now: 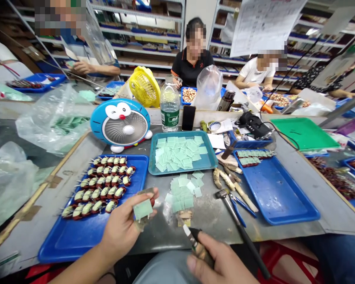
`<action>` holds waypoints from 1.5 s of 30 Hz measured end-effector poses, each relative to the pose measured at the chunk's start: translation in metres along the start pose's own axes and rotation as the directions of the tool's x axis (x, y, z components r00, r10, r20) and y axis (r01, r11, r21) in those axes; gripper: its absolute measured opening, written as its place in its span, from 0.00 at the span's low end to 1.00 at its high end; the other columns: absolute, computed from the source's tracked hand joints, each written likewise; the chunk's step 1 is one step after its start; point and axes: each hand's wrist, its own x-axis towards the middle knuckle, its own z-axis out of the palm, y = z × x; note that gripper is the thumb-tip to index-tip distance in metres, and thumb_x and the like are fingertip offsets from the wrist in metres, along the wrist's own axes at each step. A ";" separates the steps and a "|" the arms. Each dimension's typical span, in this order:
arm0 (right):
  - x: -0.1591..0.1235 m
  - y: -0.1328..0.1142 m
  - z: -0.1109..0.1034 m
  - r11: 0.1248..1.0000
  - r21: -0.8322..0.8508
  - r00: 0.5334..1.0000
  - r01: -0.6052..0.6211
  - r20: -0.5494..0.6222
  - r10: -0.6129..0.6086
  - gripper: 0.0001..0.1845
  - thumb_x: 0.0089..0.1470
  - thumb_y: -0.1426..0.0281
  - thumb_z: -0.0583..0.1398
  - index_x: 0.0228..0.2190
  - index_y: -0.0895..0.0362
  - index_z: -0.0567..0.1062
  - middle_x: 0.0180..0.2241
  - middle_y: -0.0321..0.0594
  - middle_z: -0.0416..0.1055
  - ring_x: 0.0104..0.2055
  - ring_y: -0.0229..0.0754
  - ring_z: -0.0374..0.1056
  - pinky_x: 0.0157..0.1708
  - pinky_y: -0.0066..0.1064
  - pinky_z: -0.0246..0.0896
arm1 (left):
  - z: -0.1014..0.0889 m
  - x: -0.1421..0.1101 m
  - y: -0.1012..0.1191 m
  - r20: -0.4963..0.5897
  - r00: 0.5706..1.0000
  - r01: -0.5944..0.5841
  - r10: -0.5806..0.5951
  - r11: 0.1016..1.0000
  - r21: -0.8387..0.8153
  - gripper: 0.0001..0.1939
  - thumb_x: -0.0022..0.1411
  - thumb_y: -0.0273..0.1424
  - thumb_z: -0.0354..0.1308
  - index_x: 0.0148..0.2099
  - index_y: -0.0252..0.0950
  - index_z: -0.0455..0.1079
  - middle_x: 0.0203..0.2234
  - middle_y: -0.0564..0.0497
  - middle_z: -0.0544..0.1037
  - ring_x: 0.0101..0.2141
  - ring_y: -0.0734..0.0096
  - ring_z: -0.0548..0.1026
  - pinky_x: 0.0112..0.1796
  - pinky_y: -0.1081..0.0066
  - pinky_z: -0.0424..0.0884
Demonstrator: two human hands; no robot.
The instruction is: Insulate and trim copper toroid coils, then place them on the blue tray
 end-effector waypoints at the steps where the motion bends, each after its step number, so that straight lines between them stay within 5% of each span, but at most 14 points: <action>1: 0.004 0.012 0.000 0.999 -0.044 0.999 -0.002 -0.048 -0.001 0.23 0.60 0.49 0.59 0.40 0.54 0.80 0.38 0.41 0.80 0.41 0.48 0.75 0.41 0.30 0.69 | 0.002 0.002 0.006 -0.005 0.988 0.155 -0.157 0.978 -0.138 0.18 0.66 0.31 0.65 0.57 0.41 0.71 0.53 0.42 0.81 0.48 0.57 0.83 0.48 0.61 0.79; 3: 0.015 0.044 0.001 0.985 -0.171 0.976 -0.031 -0.220 -0.007 0.26 0.58 0.48 0.61 0.46 0.56 0.80 0.44 0.46 0.81 0.47 0.53 0.76 0.46 0.35 0.70 | 0.006 0.006 0.016 0.067 0.910 0.401 -0.409 0.829 -0.391 0.23 0.64 0.36 0.68 0.58 0.39 0.68 0.50 0.41 0.82 0.44 0.57 0.84 0.46 0.61 0.79; 6: 0.034 0.100 0.003 0.884 -0.465 0.894 -0.052 -0.417 -0.167 0.27 0.61 0.52 0.59 0.51 0.58 0.77 0.50 0.51 0.78 0.52 0.57 0.74 0.52 0.44 0.68 | 0.011 0.010 0.027 0.204 0.807 0.556 -0.554 0.596 -0.580 0.31 0.60 0.40 0.71 0.60 0.39 0.62 0.47 0.41 0.83 0.39 0.61 0.85 0.44 0.64 0.78; 11: 0.051 0.152 0.005 0.655 -0.754 0.833 -0.056 -0.397 -0.386 0.20 0.63 0.53 0.59 0.45 0.55 0.78 0.45 0.51 0.76 0.41 0.55 0.72 0.43 0.46 0.67 | 0.015 0.013 0.034 0.325 0.712 0.652 -0.623 0.415 -0.635 0.28 0.62 0.38 0.70 0.57 0.38 0.62 0.47 0.40 0.83 0.38 0.64 0.84 0.42 0.66 0.77; 16: 0.047 0.134 0.002 0.697 -0.717 0.795 0.012 -0.416 -0.442 0.18 0.64 0.53 0.58 0.43 0.54 0.76 0.52 0.52 0.72 0.45 0.55 0.72 0.46 0.48 0.68 | 0.017 0.017 0.043 0.389 0.679 0.660 -0.623 0.287 -0.694 0.27 0.62 0.36 0.70 0.59 0.36 0.65 0.51 0.37 0.81 0.42 0.58 0.84 0.45 0.64 0.76; 19: 0.042 0.096 0.001 0.796 -0.579 0.776 0.173 -0.418 -0.473 0.14 0.66 0.58 0.57 0.46 0.53 0.73 0.56 0.51 0.69 0.53 0.53 0.70 0.51 0.45 0.68 | 0.022 0.018 0.046 0.449 0.693 0.649 -0.565 0.216 -0.730 0.26 0.64 0.35 0.67 0.61 0.33 0.66 0.52 0.34 0.81 0.45 0.52 0.84 0.51 0.58 0.74; 22: 0.044 0.051 0.004 0.814 -0.453 0.787 0.365 -0.318 -0.529 0.23 0.65 0.61 0.60 0.58 0.54 0.66 0.60 0.51 0.64 0.62 0.52 0.63 0.60 0.43 0.63 | 0.030 0.019 0.048 0.483 0.715 0.637 -0.507 0.184 -0.749 0.24 0.67 0.34 0.63 0.62 0.30 0.67 0.50 0.32 0.82 0.48 0.49 0.83 0.56 0.53 0.70; 27: 0.059 0.005 0.008 0.798 -0.285 0.761 0.531 -0.253 -0.597 0.25 0.60 0.62 0.65 0.56 0.54 0.68 0.60 0.48 0.63 0.63 0.50 0.61 0.62 0.40 0.60 | 0.042 0.021 0.053 0.473 0.750 0.607 -0.462 0.198 -0.770 0.18 0.72 0.32 0.57 0.60 0.31 0.72 0.50 0.37 0.82 0.51 0.52 0.81 0.56 0.57 0.71; 34: 0.071 -0.007 0.005 0.817 -0.148 0.759 0.557 -0.309 -0.573 0.15 0.60 0.70 0.63 0.49 0.54 0.73 0.50 0.43 0.69 0.53 0.45 0.66 0.54 0.34 0.62 | 0.053 0.019 0.055 0.433 0.760 0.588 -0.485 0.229 -0.776 0.17 0.74 0.36 0.53 0.53 0.33 0.79 0.49 0.41 0.82 0.53 0.55 0.77 0.54 0.59 0.72; 40: 0.077 -0.010 0.005 0.863 -0.125 0.782 0.490 -0.374 -0.499 0.08 0.64 0.65 0.60 0.41 0.57 0.73 0.41 0.41 0.70 0.45 0.44 0.66 0.45 0.33 0.60 | 0.061 0.018 0.055 0.368 0.714 0.669 -0.596 0.425 -0.609 0.31 0.72 0.53 0.47 0.64 0.37 0.70 0.51 0.43 0.80 0.51 0.54 0.76 0.55 0.55 0.69; 45: 0.080 -0.009 0.007 0.906 0.004 0.826 0.422 -0.414 -0.383 0.14 0.64 0.59 0.61 0.32 0.56 0.71 0.34 0.38 0.68 0.38 0.41 0.66 0.40 0.31 0.59 | 0.054 0.015 0.051 0.297 0.746 0.664 -0.596 0.704 -0.254 0.36 0.70 0.57 0.44 0.53 0.33 0.78 0.46 0.42 0.81 0.49 0.50 0.75 0.53 0.56 0.69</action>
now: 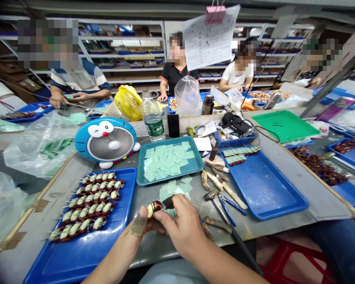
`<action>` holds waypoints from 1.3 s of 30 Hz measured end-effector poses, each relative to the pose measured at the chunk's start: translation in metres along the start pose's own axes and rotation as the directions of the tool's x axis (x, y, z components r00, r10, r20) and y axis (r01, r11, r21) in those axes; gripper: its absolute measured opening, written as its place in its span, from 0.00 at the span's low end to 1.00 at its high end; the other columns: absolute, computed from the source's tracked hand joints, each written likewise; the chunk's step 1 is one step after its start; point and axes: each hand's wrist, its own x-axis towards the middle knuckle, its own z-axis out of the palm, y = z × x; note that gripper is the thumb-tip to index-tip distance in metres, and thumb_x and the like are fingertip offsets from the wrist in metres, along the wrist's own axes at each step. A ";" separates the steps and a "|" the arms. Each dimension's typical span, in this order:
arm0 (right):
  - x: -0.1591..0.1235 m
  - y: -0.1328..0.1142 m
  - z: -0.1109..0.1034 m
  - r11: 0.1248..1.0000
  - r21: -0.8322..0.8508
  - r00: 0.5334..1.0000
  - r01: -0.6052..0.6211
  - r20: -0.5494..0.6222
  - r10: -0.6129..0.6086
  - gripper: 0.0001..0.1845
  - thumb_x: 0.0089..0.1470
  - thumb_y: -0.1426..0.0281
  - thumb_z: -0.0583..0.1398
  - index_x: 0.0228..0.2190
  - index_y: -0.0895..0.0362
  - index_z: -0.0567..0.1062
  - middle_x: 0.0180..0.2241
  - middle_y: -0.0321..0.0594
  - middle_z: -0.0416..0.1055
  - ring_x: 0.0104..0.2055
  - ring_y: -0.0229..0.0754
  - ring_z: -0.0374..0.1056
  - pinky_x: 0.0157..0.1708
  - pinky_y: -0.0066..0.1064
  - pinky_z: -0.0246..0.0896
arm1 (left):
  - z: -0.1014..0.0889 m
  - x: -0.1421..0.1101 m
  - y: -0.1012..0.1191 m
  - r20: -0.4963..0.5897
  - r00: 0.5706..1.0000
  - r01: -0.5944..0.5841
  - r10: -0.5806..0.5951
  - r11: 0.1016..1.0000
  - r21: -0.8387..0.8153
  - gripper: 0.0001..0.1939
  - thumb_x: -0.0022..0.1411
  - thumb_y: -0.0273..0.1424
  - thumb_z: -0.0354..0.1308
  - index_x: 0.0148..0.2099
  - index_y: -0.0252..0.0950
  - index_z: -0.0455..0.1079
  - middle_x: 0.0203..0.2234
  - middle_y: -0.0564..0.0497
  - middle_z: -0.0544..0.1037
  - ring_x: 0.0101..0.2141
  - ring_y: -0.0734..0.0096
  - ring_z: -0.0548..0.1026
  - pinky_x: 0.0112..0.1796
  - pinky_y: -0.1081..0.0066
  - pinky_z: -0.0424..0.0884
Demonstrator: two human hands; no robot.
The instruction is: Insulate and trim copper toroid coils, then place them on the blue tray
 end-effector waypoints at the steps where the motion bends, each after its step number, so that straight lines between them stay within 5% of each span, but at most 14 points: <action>1: 0.000 0.001 0.001 0.998 0.061 0.999 -0.030 0.015 0.029 0.15 0.63 0.58 0.61 0.32 0.56 0.71 0.33 0.37 0.68 0.37 0.41 0.66 0.39 0.31 0.60 | -0.002 -0.001 0.000 -0.016 1.000 -0.016 0.017 0.997 0.078 0.35 0.71 0.57 0.44 0.52 0.34 0.78 0.47 0.43 0.81 0.48 0.50 0.75 0.53 0.57 0.69; 4: -0.002 0.005 0.004 0.927 0.338 0.984 -0.163 0.124 0.128 0.16 0.63 0.55 0.62 0.35 0.57 0.73 0.33 0.36 0.70 0.36 0.40 0.68 0.36 0.29 0.63 | -0.007 -0.003 0.005 -0.012 0.997 -0.065 0.070 0.963 0.262 0.31 0.72 0.54 0.43 0.56 0.38 0.76 0.50 0.45 0.80 0.49 0.50 0.74 0.52 0.58 0.68; 9: -0.006 0.016 0.013 0.607 0.733 0.951 -0.309 0.259 0.172 0.14 0.60 0.59 0.67 0.39 0.58 0.77 0.36 0.37 0.74 0.38 0.39 0.68 0.41 0.29 0.64 | -0.008 -0.008 0.017 0.080 0.981 -0.194 0.177 0.875 0.443 0.24 0.75 0.48 0.43 0.58 0.45 0.73 0.49 0.49 0.81 0.49 0.54 0.75 0.51 0.64 0.67; 17: -0.010 0.012 0.024 0.288 0.879 0.922 -0.380 0.335 0.195 0.17 0.57 0.55 0.68 0.38 0.55 0.78 0.33 0.34 0.74 0.33 0.32 0.65 0.39 0.25 0.62 | -0.009 -0.010 0.022 0.105 0.942 -0.286 0.318 0.599 0.748 0.12 0.70 0.43 0.54 0.41 0.41 0.72 0.33 0.48 0.80 0.36 0.52 0.77 0.36 0.64 0.68; 23: -0.010 0.009 0.025 0.112 0.892 0.890 -0.439 0.414 0.192 0.15 0.56 0.59 0.70 0.39 0.55 0.78 0.34 0.35 0.73 0.30 0.31 0.63 0.36 0.25 0.64 | -0.015 -0.004 0.013 0.099 0.812 -0.405 0.575 0.434 0.805 0.26 0.67 0.43 0.59 0.64 0.42 0.63 0.55 0.42 0.78 0.53 0.48 0.76 0.53 0.53 0.70; 29: -0.014 0.009 0.027 0.120 0.887 0.877 -0.445 0.405 0.257 0.17 0.54 0.59 0.71 0.40 0.56 0.79 0.35 0.36 0.73 0.29 0.31 0.59 0.34 0.24 0.62 | -0.011 -0.001 0.013 0.156 0.791 -0.501 0.592 0.479 0.721 0.25 0.67 0.39 0.61 0.64 0.48 0.62 0.57 0.49 0.78 0.55 0.57 0.77 0.57 0.60 0.71; 39: -0.013 0.004 0.026 0.230 0.877 0.898 -0.423 0.371 0.236 0.16 0.57 0.58 0.69 0.38 0.58 0.79 0.34 0.37 0.74 0.33 0.33 0.64 0.37 0.24 0.62 | -0.011 -0.004 0.017 0.057 0.893 -0.396 0.447 0.717 0.574 0.22 0.68 0.40 0.61 0.61 0.47 0.65 0.55 0.49 0.78 0.52 0.60 0.78 0.53 0.66 0.74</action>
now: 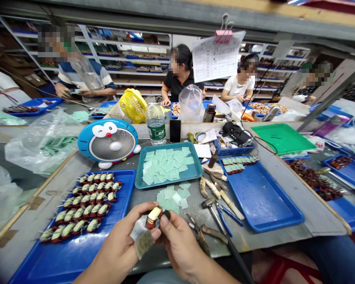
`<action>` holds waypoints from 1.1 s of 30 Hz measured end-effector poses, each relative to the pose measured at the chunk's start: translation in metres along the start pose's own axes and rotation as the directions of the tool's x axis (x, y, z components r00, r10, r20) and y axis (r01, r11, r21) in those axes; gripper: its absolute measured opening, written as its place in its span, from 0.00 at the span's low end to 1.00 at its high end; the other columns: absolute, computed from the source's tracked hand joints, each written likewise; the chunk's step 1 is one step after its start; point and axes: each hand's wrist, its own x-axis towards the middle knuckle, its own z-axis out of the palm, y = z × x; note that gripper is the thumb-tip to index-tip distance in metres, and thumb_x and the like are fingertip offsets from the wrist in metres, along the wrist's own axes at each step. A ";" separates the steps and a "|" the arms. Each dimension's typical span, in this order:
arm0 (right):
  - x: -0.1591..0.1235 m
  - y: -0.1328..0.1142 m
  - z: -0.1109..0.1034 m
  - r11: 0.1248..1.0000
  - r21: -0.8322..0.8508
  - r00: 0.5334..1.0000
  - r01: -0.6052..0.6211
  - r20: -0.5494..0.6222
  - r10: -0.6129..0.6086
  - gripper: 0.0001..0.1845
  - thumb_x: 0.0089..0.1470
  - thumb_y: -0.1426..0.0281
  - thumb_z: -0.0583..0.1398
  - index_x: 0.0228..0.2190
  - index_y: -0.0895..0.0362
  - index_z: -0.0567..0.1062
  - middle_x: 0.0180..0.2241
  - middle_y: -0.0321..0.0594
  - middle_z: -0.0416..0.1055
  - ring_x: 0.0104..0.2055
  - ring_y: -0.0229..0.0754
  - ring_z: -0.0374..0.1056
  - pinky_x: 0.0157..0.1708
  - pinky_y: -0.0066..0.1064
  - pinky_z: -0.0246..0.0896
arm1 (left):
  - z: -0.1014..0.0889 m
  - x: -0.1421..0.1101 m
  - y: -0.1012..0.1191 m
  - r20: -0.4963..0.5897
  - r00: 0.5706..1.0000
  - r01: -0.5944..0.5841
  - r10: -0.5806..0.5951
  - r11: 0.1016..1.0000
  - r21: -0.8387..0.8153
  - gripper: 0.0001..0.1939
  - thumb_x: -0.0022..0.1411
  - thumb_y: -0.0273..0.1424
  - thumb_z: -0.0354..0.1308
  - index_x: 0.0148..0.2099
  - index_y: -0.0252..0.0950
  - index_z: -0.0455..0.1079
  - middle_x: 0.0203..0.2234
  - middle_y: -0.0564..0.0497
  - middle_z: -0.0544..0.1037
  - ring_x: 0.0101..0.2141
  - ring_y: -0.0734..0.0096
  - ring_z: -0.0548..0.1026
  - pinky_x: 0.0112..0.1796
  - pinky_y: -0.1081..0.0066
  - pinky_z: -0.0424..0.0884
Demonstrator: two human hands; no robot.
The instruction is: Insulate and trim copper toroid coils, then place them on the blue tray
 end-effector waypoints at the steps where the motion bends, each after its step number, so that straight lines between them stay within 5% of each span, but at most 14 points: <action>1: 0.000 -0.001 0.000 0.999 -0.036 1.000 0.016 -0.011 -0.016 0.16 0.57 0.58 0.69 0.38 0.58 0.79 0.35 0.37 0.74 0.34 0.34 0.65 0.38 0.25 0.62 | 0.000 0.000 -0.001 0.012 1.000 0.015 -0.014 1.000 -0.025 0.22 0.68 0.40 0.60 0.62 0.47 0.65 0.56 0.49 0.78 0.52 0.60 0.78 0.53 0.66 0.74; 10: -0.003 -0.014 0.000 0.871 -0.474 0.981 0.131 -0.068 -0.184 0.20 0.59 0.53 0.65 0.36 0.59 0.78 0.33 0.38 0.74 0.34 0.37 0.65 0.37 0.28 0.63 | 0.001 0.004 -0.010 0.018 0.994 0.110 -0.109 0.962 -0.251 0.20 0.69 0.40 0.60 0.60 0.43 0.67 0.55 0.44 0.77 0.52 0.55 0.77 0.52 0.62 0.72; 19: -0.011 -0.020 -0.005 0.736 -0.653 0.969 0.180 -0.013 -0.248 0.16 0.63 0.55 0.63 0.37 0.56 0.75 0.35 0.39 0.74 0.42 0.44 0.68 0.44 0.33 0.64 | 0.007 0.005 -0.012 0.095 0.950 0.262 -0.297 0.594 -0.761 0.18 0.64 0.40 0.66 0.51 0.37 0.69 0.40 0.47 0.83 0.39 0.63 0.80 0.41 0.68 0.75; 23: -0.016 -0.017 -0.009 0.649 -0.745 0.967 0.154 -0.020 -0.253 0.17 0.64 0.55 0.61 0.41 0.56 0.76 0.38 0.41 0.76 0.42 0.46 0.69 0.43 0.34 0.64 | 0.006 0.004 -0.019 0.094 0.942 0.257 -0.321 0.514 -0.818 0.18 0.64 0.38 0.67 0.52 0.39 0.68 0.40 0.49 0.83 0.40 0.65 0.80 0.41 0.70 0.74; 28: -0.020 -0.010 -0.018 0.522 -0.844 0.962 0.121 -0.029 -0.270 0.17 0.65 0.56 0.60 0.46 0.55 0.77 0.42 0.43 0.77 0.45 0.48 0.71 0.47 0.36 0.63 | 0.006 0.003 -0.030 0.038 0.937 0.221 -0.348 0.505 -0.834 0.30 0.63 0.37 0.68 0.64 0.43 0.62 0.46 0.49 0.82 0.45 0.65 0.80 0.46 0.70 0.73; 33: -0.024 -0.008 -0.026 0.489 -0.868 0.962 0.089 -0.052 -0.268 0.16 0.65 0.57 0.59 0.46 0.55 0.76 0.45 0.43 0.77 0.48 0.49 0.70 0.49 0.36 0.62 | 0.005 0.003 -0.035 -0.001 0.933 0.192 -0.359 0.503 -0.843 0.29 0.57 0.37 0.73 0.56 0.40 0.66 0.43 0.48 0.81 0.42 0.63 0.81 0.44 0.68 0.75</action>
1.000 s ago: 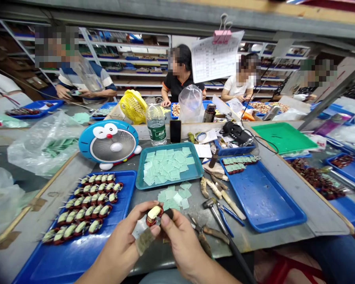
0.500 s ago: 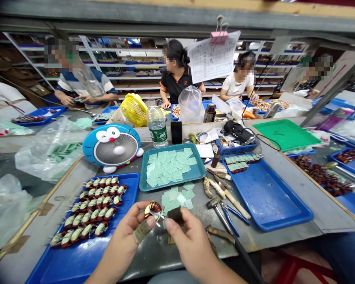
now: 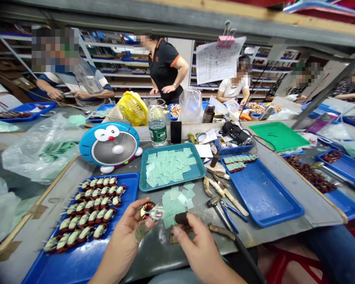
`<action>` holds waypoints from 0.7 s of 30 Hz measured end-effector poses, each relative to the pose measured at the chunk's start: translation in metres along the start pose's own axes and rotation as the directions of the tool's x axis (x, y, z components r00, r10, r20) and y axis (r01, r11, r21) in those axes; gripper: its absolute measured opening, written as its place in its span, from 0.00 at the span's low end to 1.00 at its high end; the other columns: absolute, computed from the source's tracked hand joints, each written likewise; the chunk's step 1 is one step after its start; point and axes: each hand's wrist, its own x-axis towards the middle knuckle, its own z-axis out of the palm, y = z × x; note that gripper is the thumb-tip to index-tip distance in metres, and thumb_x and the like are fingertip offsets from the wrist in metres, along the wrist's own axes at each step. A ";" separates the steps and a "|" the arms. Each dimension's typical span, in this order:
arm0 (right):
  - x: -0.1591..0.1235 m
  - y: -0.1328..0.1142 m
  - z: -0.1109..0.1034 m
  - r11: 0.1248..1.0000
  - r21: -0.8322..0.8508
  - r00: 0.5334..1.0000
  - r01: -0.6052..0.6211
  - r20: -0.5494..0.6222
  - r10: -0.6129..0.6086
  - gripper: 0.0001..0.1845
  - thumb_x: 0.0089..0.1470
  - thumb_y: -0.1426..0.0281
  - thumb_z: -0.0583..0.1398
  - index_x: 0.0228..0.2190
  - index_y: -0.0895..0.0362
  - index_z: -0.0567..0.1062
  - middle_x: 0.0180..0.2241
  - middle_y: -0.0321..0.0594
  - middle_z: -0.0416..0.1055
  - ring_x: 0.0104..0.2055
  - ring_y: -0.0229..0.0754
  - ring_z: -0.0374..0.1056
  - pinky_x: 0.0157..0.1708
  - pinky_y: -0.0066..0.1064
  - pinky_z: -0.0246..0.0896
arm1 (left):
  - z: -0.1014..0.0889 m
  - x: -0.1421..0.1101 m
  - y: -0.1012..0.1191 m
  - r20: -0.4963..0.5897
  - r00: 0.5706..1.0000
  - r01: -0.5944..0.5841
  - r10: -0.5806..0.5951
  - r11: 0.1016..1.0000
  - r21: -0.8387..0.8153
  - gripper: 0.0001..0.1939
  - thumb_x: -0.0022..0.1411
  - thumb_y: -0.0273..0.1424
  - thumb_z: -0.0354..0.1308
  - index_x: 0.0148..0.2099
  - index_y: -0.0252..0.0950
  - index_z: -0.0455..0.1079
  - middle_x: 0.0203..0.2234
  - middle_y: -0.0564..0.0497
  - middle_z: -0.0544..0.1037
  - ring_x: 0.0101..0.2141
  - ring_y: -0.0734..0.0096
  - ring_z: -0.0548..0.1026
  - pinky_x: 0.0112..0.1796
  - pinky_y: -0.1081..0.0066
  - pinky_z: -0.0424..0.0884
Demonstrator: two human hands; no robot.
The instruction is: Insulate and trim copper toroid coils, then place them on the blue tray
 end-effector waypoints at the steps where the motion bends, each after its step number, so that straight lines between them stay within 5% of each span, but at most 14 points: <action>1: -0.001 0.000 0.000 1.000 -0.007 1.000 -0.003 0.003 0.003 0.16 0.65 0.56 0.59 0.46 0.55 0.76 0.44 0.43 0.77 0.47 0.49 0.70 0.49 0.37 0.62 | 0.000 0.000 0.000 -0.009 1.000 -0.007 0.007 1.000 -0.002 0.28 0.55 0.36 0.74 0.53 0.40 0.67 0.41 0.49 0.81 0.40 0.64 0.81 0.43 0.68 0.75; 7: -0.003 0.000 -0.002 0.999 -0.025 1.000 -0.022 0.015 0.023 0.18 0.65 0.54 0.58 0.44 0.56 0.76 0.43 0.44 0.76 0.47 0.50 0.70 0.50 0.38 0.62 | -0.001 -0.003 -0.002 -0.070 0.997 -0.020 0.025 0.998 0.066 0.26 0.57 0.41 0.72 0.52 0.40 0.65 0.36 0.52 0.80 0.36 0.66 0.80 0.38 0.69 0.76; 12: -0.008 0.012 -0.013 0.998 -0.052 1.000 -0.028 -0.002 0.028 0.19 0.65 0.53 0.58 0.44 0.56 0.76 0.41 0.44 0.77 0.45 0.49 0.71 0.48 0.37 0.63 | 0.004 -0.004 -0.004 -0.174 0.981 0.081 -0.083 0.997 -0.016 0.28 0.63 0.46 0.66 0.59 0.39 0.67 0.47 0.47 0.78 0.45 0.57 0.82 0.41 0.65 0.78; 17: -0.016 0.034 -0.034 0.996 -0.047 0.991 -0.073 -0.112 0.068 0.21 0.62 0.51 0.61 0.43 0.56 0.76 0.41 0.44 0.78 0.44 0.50 0.72 0.46 0.36 0.65 | 0.010 -0.005 -0.002 -0.134 0.974 0.155 -0.183 0.968 -0.197 0.28 0.61 0.36 0.70 0.60 0.40 0.67 0.49 0.47 0.79 0.54 0.52 0.78 0.52 0.62 0.74; 21: -0.022 0.042 -0.043 0.996 -0.035 0.986 -0.086 -0.146 0.080 0.20 0.60 0.51 0.62 0.41 0.56 0.77 0.39 0.45 0.79 0.44 0.51 0.73 0.45 0.37 0.67 | 0.015 -0.006 -0.005 -0.126 0.980 0.138 -0.154 0.982 -0.128 0.30 0.58 0.33 0.72 0.60 0.41 0.67 0.49 0.46 0.80 0.56 0.52 0.77 0.54 0.60 0.73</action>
